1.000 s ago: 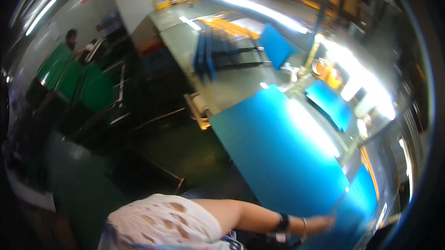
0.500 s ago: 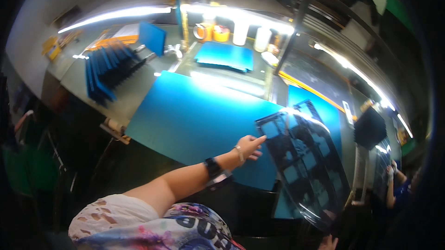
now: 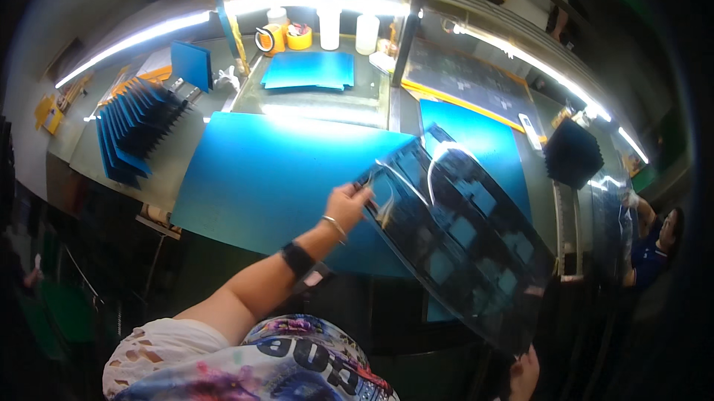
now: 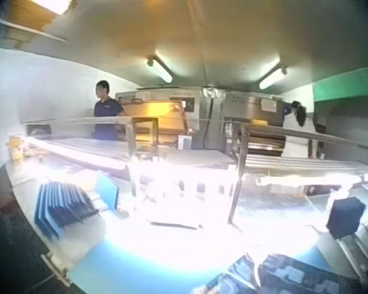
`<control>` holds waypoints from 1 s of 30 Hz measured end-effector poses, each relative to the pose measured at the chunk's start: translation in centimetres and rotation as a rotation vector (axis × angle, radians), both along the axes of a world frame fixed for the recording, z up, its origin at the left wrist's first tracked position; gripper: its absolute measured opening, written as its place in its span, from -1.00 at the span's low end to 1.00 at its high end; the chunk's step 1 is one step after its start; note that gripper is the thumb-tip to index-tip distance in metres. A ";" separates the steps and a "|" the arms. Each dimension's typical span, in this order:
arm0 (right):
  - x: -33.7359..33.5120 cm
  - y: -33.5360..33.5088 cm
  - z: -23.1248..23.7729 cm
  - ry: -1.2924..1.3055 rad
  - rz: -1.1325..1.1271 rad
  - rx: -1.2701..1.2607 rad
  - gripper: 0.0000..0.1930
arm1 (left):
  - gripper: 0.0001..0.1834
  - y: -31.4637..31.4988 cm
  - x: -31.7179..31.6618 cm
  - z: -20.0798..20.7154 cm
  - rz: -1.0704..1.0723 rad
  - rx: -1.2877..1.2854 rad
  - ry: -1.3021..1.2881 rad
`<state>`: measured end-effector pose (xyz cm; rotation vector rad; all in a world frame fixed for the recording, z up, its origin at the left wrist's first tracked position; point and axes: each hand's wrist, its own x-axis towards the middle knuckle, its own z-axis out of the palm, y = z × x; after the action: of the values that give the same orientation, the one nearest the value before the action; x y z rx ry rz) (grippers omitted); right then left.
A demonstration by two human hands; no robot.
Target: Inspecting and organizing large substrate panels and patterned circuit board sheets in a factory setting.
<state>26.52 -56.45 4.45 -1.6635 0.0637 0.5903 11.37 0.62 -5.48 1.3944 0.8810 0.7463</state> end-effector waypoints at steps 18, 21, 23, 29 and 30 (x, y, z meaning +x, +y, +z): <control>-8.7 33.3 -5.0 -0.417 0.293 -0.243 -0.90 | -0.88 9.5 -39.2 1.7 0.683 -0.052 0.312; -8.5 32.5 -7.2 -0.621 0.327 -0.332 -0.87 | -0.88 9.4 -39.3 1.1 0.717 -0.058 0.313; -8.7 32.5 -7.5 -0.778 0.346 -0.401 -0.85 | -0.89 9.5 -39.4 1.1 0.731 -0.049 0.317; -9.1 32.4 -7.6 -0.856 0.329 -0.418 -0.86 | -0.89 9.5 -39.5 1.0 0.723 -0.026 0.316; -9.2 32.3 -7.5 -0.853 0.331 -0.420 -0.86 | -0.89 9.4 -39.4 1.0 0.722 -0.027 0.318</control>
<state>17.33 -24.14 -3.06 -2.2349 -0.7622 0.0601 -28.05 10.06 -4.47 1.1777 1.6826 1.0538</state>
